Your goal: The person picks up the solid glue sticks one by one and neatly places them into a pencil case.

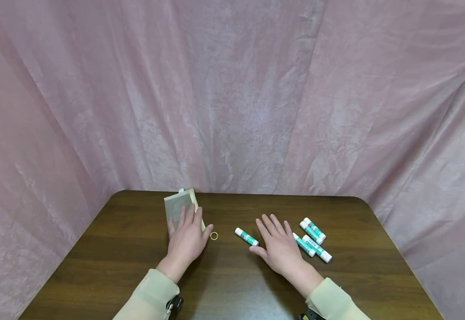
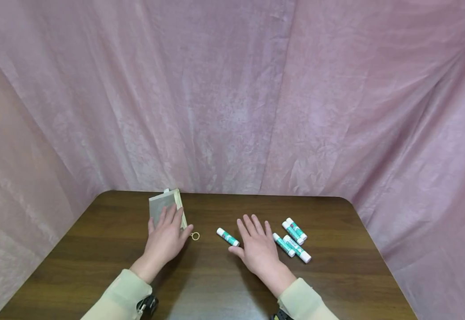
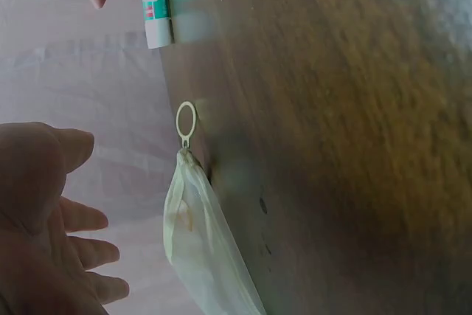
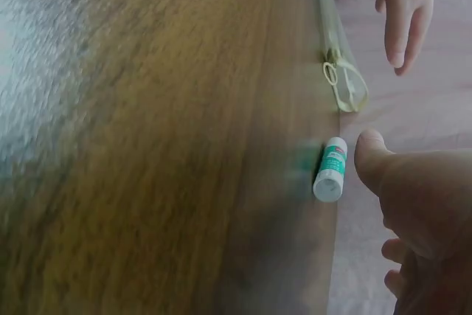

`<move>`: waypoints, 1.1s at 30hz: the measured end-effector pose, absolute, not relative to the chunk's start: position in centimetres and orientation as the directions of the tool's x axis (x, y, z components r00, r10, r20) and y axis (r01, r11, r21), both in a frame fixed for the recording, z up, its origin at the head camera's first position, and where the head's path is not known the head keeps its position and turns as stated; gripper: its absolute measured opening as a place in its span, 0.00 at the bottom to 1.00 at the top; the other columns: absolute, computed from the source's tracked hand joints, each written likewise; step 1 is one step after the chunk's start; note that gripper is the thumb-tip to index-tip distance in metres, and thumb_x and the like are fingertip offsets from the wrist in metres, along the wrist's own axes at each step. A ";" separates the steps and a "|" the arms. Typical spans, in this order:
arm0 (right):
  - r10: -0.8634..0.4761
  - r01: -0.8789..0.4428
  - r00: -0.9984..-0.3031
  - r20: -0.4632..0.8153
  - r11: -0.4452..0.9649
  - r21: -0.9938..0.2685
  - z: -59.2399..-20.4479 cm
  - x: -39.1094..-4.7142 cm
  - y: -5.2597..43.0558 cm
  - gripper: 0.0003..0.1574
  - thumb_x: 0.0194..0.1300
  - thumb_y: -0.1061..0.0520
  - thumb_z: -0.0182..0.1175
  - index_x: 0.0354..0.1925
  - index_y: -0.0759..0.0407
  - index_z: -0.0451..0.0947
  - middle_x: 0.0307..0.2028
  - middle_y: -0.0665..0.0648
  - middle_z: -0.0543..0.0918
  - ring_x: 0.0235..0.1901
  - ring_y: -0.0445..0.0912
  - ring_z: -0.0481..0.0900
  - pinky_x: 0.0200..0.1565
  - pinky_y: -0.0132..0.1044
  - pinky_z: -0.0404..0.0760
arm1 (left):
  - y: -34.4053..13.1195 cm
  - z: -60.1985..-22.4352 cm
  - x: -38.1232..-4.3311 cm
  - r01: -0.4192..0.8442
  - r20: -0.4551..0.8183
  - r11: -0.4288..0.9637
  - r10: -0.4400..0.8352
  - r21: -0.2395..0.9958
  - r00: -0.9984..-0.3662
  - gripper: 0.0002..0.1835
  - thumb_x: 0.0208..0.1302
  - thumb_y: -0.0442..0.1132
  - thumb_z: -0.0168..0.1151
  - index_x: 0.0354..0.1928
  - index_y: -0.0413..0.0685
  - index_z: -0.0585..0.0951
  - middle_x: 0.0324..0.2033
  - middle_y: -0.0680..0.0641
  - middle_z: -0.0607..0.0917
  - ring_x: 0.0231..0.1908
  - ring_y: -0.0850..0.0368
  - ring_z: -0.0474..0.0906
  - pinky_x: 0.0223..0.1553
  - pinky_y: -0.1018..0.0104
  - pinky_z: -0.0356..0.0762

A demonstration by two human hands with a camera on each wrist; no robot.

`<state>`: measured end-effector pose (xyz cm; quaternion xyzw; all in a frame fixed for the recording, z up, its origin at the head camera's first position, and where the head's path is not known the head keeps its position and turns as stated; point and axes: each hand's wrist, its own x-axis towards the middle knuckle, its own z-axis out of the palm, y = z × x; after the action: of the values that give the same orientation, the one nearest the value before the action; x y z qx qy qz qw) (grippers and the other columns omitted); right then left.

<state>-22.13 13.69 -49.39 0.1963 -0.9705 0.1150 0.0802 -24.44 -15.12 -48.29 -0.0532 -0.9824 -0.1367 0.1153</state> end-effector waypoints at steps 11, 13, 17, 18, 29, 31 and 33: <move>-0.373 -0.404 -0.910 0.180 0.895 -0.188 -49.9 -22.1 13.4 0.51 0.76 0.34 0.67 0.83 0.60 0.67 0.83 0.64 0.65 0.84 0.64 0.57 0.80 0.69 0.54 | -15.1 -48.4 -24.7 0.129 0.225 0.955 0.068 0.266 -0.972 0.39 0.81 0.59 0.62 0.81 0.39 0.70 0.82 0.33 0.65 0.83 0.28 0.53 0.75 0.17 0.45; -0.379 -0.410 -0.908 0.181 0.892 -0.190 -50.0 -22.1 13.4 0.51 0.75 0.34 0.67 0.82 0.60 0.68 0.83 0.65 0.66 0.84 0.64 0.58 0.79 0.69 0.55 | -15.1 -48.4 -24.7 0.126 0.224 0.957 0.066 0.263 -0.972 0.39 0.81 0.59 0.62 0.81 0.40 0.70 0.82 0.33 0.65 0.83 0.28 0.54 0.75 0.17 0.45; -0.389 -0.420 -0.904 0.179 0.887 -0.194 -50.1 -22.1 13.3 0.50 0.75 0.35 0.68 0.81 0.61 0.69 0.82 0.65 0.67 0.83 0.65 0.58 0.79 0.70 0.55 | -15.0 -48.3 -24.9 0.116 0.206 0.957 0.062 0.264 -0.977 0.39 0.81 0.60 0.61 0.81 0.40 0.70 0.83 0.34 0.65 0.83 0.28 0.53 0.75 0.17 0.45; -0.391 -0.421 -0.903 0.177 0.886 -0.195 -50.1 -22.2 13.3 0.49 0.76 0.36 0.68 0.81 0.61 0.69 0.82 0.65 0.67 0.83 0.65 0.59 0.79 0.70 0.55 | -15.0 -48.3 -24.9 0.112 0.199 0.957 0.059 0.268 -0.978 0.40 0.81 0.60 0.61 0.81 0.40 0.70 0.83 0.34 0.64 0.84 0.28 0.52 0.75 0.17 0.45; -0.406 -0.439 -0.894 0.189 0.877 -0.195 -50.3 -22.3 13.1 0.41 0.76 0.40 0.69 0.76 0.60 0.76 0.81 0.65 0.69 0.83 0.63 0.60 0.80 0.68 0.54 | -14.8 -48.5 -25.3 0.080 0.155 0.957 0.037 0.278 -0.987 0.40 0.81 0.60 0.61 0.82 0.41 0.69 0.83 0.34 0.64 0.84 0.28 0.52 0.75 0.18 0.47; -0.408 -0.444 -0.892 0.193 0.872 -0.205 -50.3 -22.3 13.0 0.39 0.76 0.42 0.70 0.75 0.60 0.77 0.80 0.65 0.70 0.83 0.63 0.60 0.80 0.67 0.54 | -14.8 -48.6 -25.4 0.077 0.152 0.957 0.035 0.281 -0.988 0.41 0.80 0.61 0.62 0.81 0.41 0.70 0.83 0.34 0.64 0.84 0.28 0.51 0.75 0.17 0.47; -0.413 -0.449 -0.890 0.196 0.869 -0.207 -50.3 -22.2 12.9 0.38 0.76 0.43 0.71 0.74 0.61 0.78 0.80 0.65 0.71 0.83 0.63 0.60 0.81 0.66 0.53 | -14.8 -48.7 -25.5 0.074 0.149 0.957 0.033 0.281 -0.988 0.41 0.80 0.61 0.62 0.81 0.41 0.70 0.83 0.34 0.64 0.84 0.28 0.51 0.75 0.17 0.47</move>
<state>-22.24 12.89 -50.33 0.2234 -0.9640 0.1242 0.0727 -25.50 -14.83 -48.68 -0.0271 -0.9866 -0.1443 0.0716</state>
